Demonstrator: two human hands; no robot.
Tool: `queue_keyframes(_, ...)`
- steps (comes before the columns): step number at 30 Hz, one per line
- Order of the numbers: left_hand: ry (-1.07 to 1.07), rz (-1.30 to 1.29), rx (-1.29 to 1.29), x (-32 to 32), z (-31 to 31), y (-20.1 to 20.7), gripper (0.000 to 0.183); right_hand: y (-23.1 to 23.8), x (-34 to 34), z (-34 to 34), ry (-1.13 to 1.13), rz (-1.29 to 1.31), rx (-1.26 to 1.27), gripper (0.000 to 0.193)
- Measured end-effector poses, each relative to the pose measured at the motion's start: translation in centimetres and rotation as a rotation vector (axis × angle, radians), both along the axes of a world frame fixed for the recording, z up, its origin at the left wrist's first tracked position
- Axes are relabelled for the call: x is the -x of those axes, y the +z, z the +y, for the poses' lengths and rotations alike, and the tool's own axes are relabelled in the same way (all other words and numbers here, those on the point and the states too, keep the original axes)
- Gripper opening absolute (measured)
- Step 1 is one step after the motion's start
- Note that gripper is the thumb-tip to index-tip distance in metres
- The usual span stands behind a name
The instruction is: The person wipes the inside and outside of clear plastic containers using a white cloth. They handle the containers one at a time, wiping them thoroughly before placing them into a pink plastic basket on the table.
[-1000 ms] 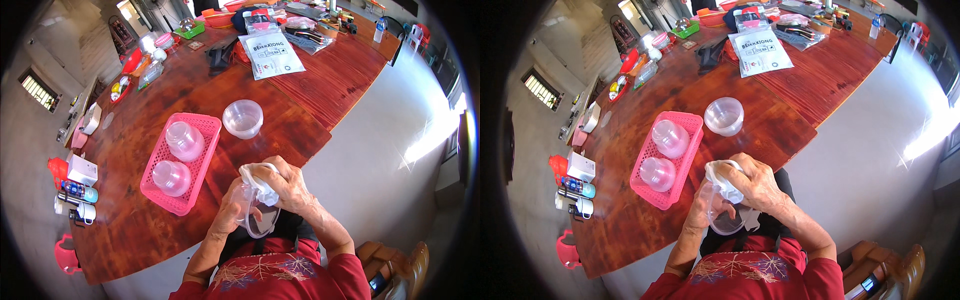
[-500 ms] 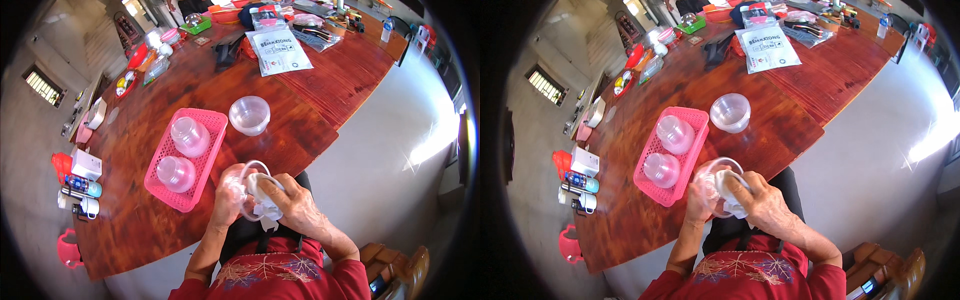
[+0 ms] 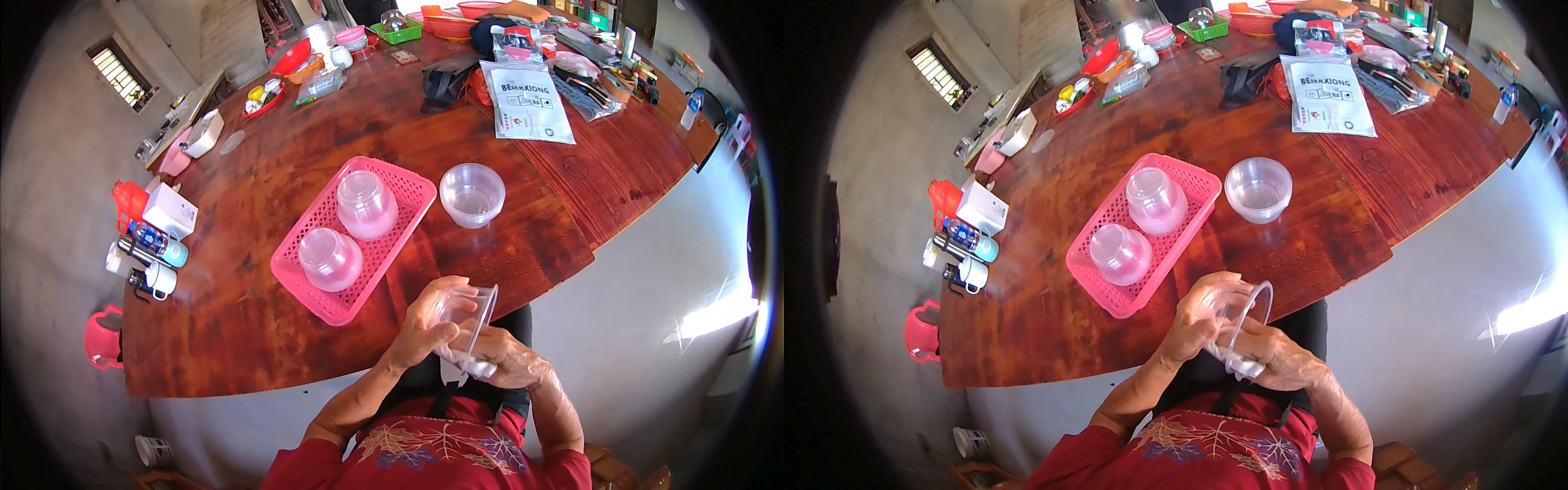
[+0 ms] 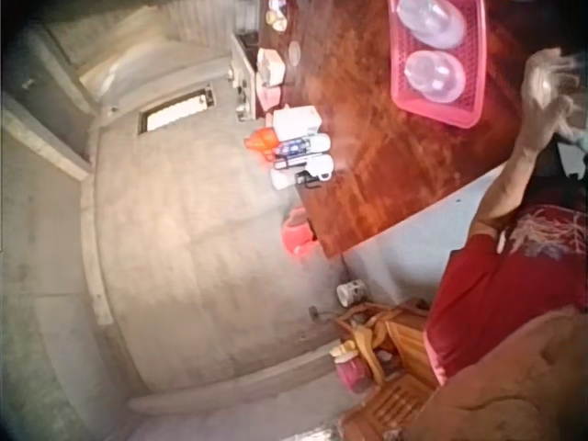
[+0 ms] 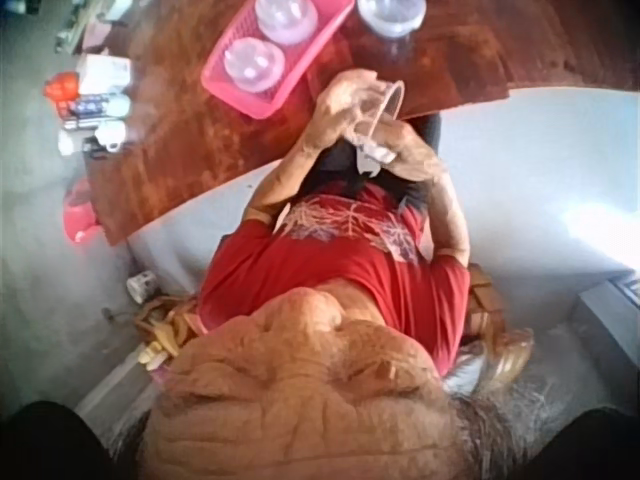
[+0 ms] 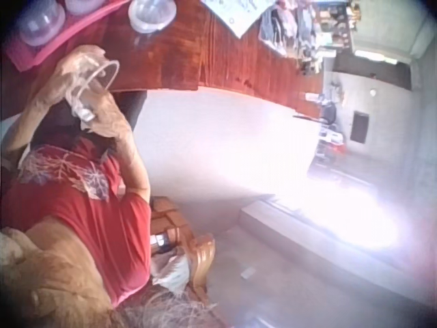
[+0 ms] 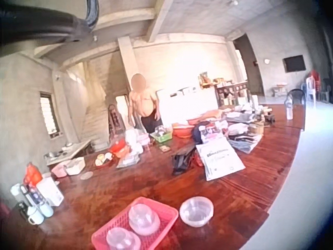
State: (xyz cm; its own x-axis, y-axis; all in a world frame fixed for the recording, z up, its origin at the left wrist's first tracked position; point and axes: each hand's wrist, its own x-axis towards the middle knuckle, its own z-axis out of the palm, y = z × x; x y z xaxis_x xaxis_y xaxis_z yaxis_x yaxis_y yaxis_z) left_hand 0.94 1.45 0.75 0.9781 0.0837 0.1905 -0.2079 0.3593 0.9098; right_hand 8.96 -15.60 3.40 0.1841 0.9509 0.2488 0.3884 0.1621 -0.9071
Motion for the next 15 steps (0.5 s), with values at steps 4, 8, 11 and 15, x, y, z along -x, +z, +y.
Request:
queue_keyframes(4, 0.053, 0.009, 0.065, -0.2, -0.3, -0.7, 0.083, 0.0, 0.0, -1.5, 0.042, 0.369, -0.205, 0.037)
queue_keyframes(8, 0.053, 0.047, 0.175, -0.1, -0.1, -0.6, 0.079, -0.5, 0.9, -1.7, -0.285, 1.122, -0.478, 0.052)
queue_keyframes(11, 0.105, 0.035, 0.227, 0.1, -1.5, -0.8, 0.08, 1.4, 1.2, 0.0, -0.505, 0.337, -0.301, 0.05)
queue_keyframes(15, 0.014, 0.149, 0.363, -0.1, -1.4, -0.4, 0.075, 1.9, 3.1, 1.0, -0.431, 0.044, -0.227, 0.059)
